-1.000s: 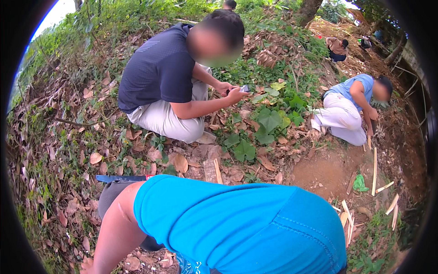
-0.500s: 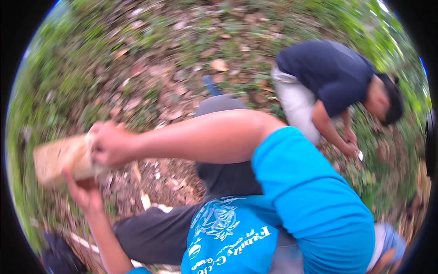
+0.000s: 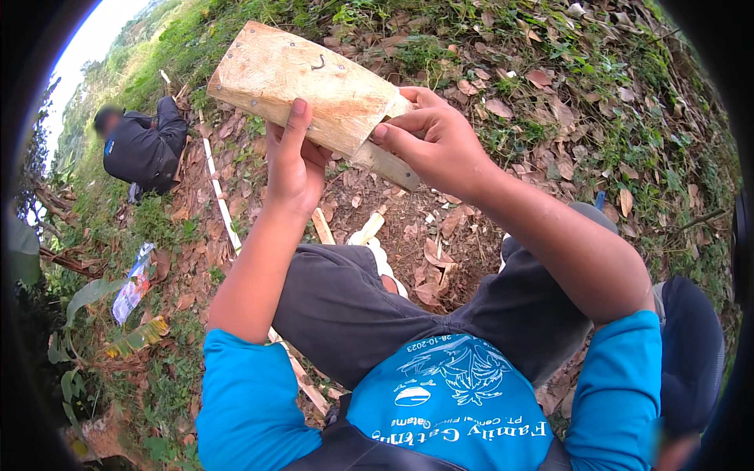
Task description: The person sits on the ground and uses a red folding saw to cut a rectangular notch into a small block of wood. They alternate between sawing and using a chisel to clear the cut area, eventually inspecting the finished notch.
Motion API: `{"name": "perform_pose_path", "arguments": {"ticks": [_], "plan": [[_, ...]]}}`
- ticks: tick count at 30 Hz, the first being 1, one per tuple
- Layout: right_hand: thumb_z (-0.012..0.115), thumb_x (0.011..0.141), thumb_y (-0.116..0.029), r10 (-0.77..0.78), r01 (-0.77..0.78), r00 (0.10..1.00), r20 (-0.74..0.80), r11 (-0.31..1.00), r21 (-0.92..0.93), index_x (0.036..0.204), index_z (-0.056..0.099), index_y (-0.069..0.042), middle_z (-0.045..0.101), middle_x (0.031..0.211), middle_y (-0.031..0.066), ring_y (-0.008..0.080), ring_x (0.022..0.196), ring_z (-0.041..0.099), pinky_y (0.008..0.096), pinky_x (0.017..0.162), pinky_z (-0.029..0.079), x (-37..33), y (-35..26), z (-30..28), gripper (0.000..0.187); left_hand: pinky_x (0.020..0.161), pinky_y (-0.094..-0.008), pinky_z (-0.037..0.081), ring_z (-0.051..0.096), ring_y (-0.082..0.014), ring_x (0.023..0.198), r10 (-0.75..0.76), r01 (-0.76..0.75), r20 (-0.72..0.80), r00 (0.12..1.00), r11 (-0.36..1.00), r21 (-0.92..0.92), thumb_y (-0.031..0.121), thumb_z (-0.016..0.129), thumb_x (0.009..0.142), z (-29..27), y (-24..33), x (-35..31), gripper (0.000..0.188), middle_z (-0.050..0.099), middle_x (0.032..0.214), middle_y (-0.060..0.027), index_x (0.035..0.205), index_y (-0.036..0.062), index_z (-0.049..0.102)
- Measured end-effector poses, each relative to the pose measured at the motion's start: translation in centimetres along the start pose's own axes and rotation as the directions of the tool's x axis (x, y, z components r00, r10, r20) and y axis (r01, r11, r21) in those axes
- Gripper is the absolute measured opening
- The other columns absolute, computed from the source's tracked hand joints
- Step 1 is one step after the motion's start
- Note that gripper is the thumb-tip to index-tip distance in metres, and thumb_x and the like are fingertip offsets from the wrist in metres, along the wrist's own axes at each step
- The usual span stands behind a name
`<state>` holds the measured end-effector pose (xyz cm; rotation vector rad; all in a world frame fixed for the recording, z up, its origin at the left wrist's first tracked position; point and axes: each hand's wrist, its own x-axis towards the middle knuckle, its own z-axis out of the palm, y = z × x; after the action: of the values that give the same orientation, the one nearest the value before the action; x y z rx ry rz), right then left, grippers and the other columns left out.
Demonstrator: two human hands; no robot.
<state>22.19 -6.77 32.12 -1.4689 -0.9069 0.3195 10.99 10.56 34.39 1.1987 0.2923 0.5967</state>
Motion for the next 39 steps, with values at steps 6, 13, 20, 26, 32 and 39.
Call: {"name": "perform_pose_path", "arguments": {"ticks": [6,13,20,26,32,39], "plan": [[0.075,0.091,-0.023,0.046,-0.047,0.998,0.037,0.998,0.037,0.100,0.082,0.000,0.060,0.133,0.0216,0.0296,0.120,0.063,0.0388,0.095,0.053,0.6,0.6,1.3,0.026,0.088,-0.0357,0.063,0.069,-0.0204,0.114,0.027,-0.027,0.021,0.999,1.000,0.013,0.040,0.075,0.096,-1.1,0.4,0.4,0.067,0.063,0.129,-0.0097,0.145,0.0075,0.042],[0.071,0.094,-0.029,0.231,-0.270,0.936,0.267,0.955,0.119,0.102,0.081,0.002,0.061,0.131,0.0164,0.0226,0.119,0.061,0.0383,0.096,0.053,2.2,1.3,0.8,0.033,0.089,-0.0361,0.063,0.069,-0.0210,0.115,-0.051,0.054,-0.098,0.994,0.998,0.027,0.039,0.075,0.095,-2.4,0.0,1.5,0.070,0.062,0.132,-0.0108,0.145,0.0069,0.039],[0.073,0.093,-0.023,0.238,-0.267,0.943,0.234,0.958,0.102,0.095,0.079,0.001,0.058,0.137,0.0149,0.0271,0.123,0.058,0.0405,0.105,0.047,2.0,2.2,0.7,0.024,0.095,-0.0383,0.059,0.067,-0.0216,0.119,-0.039,0.044,-0.082,0.996,0.997,0.064,0.036,0.075,0.096,-1.2,0.8,0.8,0.066,0.061,0.133,-0.0104,0.144,0.0065,0.041],[0.082,0.080,-0.017,-0.196,0.195,0.980,0.033,0.912,-0.361,0.082,0.076,-0.007,0.059,0.137,0.0124,0.0365,0.139,0.043,0.0511,0.111,0.035,1.3,0.7,0.7,0.012,0.091,-0.0378,0.063,0.070,-0.0214,0.114,-0.102,0.103,-0.080,0.992,0.995,0.010,0.038,0.074,0.097,-0.8,1.0,0.9,0.064,0.063,0.130,-0.0110,0.143,0.0061,0.042],[0.075,0.084,-0.016,-0.393,0.358,0.914,0.100,0.668,-0.652,0.084,0.077,-0.007,0.061,0.134,0.0089,0.0349,0.137,0.045,0.0507,0.109,0.038,2.1,0.0,0.0,0.009,0.096,-0.0392,0.060,0.068,-0.0213,0.116,-0.200,0.201,-0.131,0.971,0.980,-0.008,0.043,0.070,0.099,-0.8,0.0,1.5,0.062,0.064,0.132,-0.0110,0.143,0.0059,0.046],[0.072,0.088,-0.012,-0.318,0.394,0.914,0.251,0.840,-0.372,0.090,0.077,-0.004,0.062,0.130,0.0106,0.0321,0.119,0.059,0.0427,0.100,0.052,3.2,0.5,-0.7,0.010,0.098,-0.0397,0.058,0.069,-0.0212,0.117,-0.351,0.355,-0.104,0.931,0.934,0.026,0.046,0.068,0.100,-2.4,-0.2,2.3,0.062,0.066,0.131,-0.0111,0.143,0.0056,0.050]]}}
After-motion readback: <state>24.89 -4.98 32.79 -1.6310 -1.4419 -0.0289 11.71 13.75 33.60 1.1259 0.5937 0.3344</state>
